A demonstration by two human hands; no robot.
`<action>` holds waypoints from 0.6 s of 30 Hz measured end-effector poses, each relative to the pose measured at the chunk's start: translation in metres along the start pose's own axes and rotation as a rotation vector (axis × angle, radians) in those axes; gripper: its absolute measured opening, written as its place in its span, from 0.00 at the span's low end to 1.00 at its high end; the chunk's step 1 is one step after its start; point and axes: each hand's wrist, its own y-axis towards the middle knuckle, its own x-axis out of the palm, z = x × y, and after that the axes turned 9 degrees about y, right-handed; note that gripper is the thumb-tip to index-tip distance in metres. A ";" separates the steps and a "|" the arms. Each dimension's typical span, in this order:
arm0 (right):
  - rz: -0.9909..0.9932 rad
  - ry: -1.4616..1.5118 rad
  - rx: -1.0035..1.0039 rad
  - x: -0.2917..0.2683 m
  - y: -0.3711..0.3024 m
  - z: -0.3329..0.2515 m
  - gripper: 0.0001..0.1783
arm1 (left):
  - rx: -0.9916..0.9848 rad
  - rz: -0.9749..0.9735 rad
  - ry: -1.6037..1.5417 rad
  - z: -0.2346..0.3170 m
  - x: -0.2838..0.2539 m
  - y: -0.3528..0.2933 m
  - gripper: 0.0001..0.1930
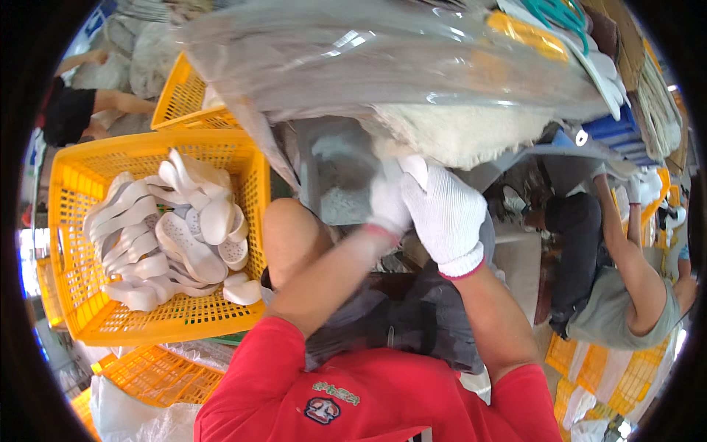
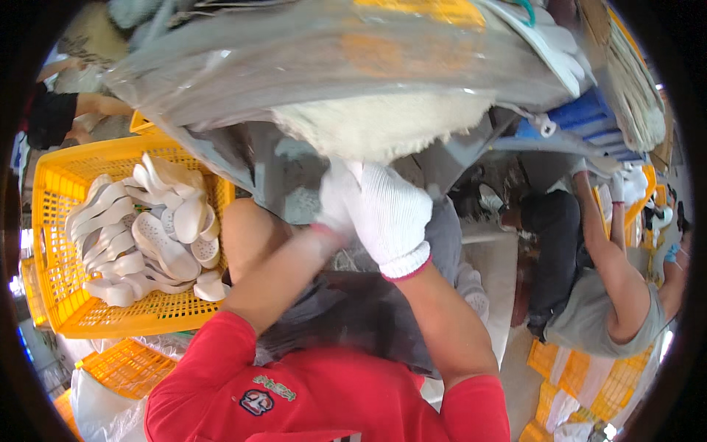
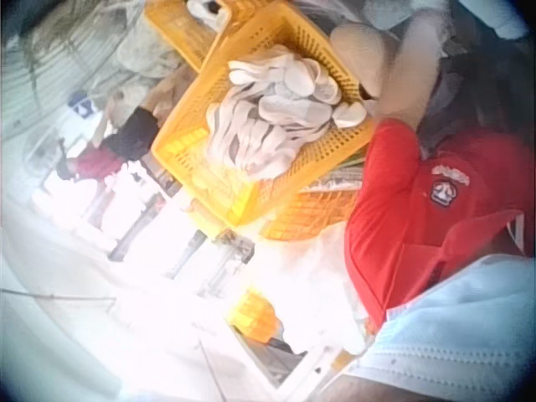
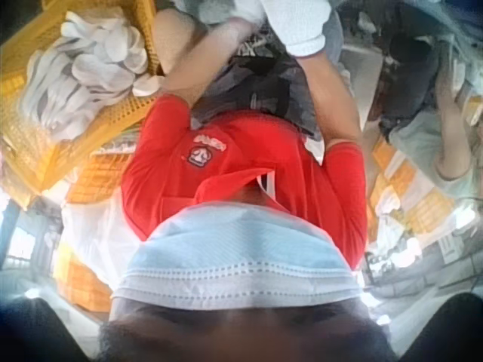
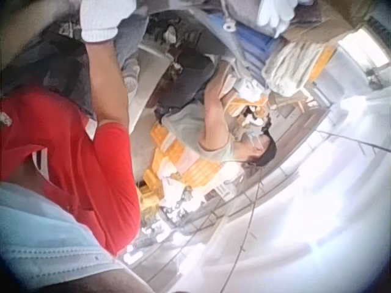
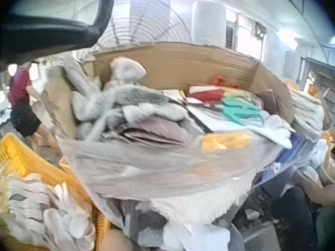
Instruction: The person repeatedly picks up white slipper-like items from a yellow basket, wipes them with a cloth, and places them back into the basket. The task continues in a repetitive cycle without visible final placement elsewhere.
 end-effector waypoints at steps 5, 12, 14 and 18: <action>-0.125 0.593 0.088 0.003 0.003 0.016 0.13 | -0.112 -0.400 -0.596 -0.004 0.012 0.000 0.20; -0.317 0.653 0.231 -0.019 -0.027 0.002 0.43 | -0.555 -0.282 -1.169 0.060 -0.009 0.034 0.14; -0.417 0.762 0.373 -0.021 -0.024 -0.001 0.45 | -0.622 -0.309 -1.070 0.062 -0.014 0.024 0.17; -0.443 0.479 -0.054 -0.007 -0.016 0.016 0.24 | -0.555 -0.484 -1.121 0.068 -0.020 0.033 0.20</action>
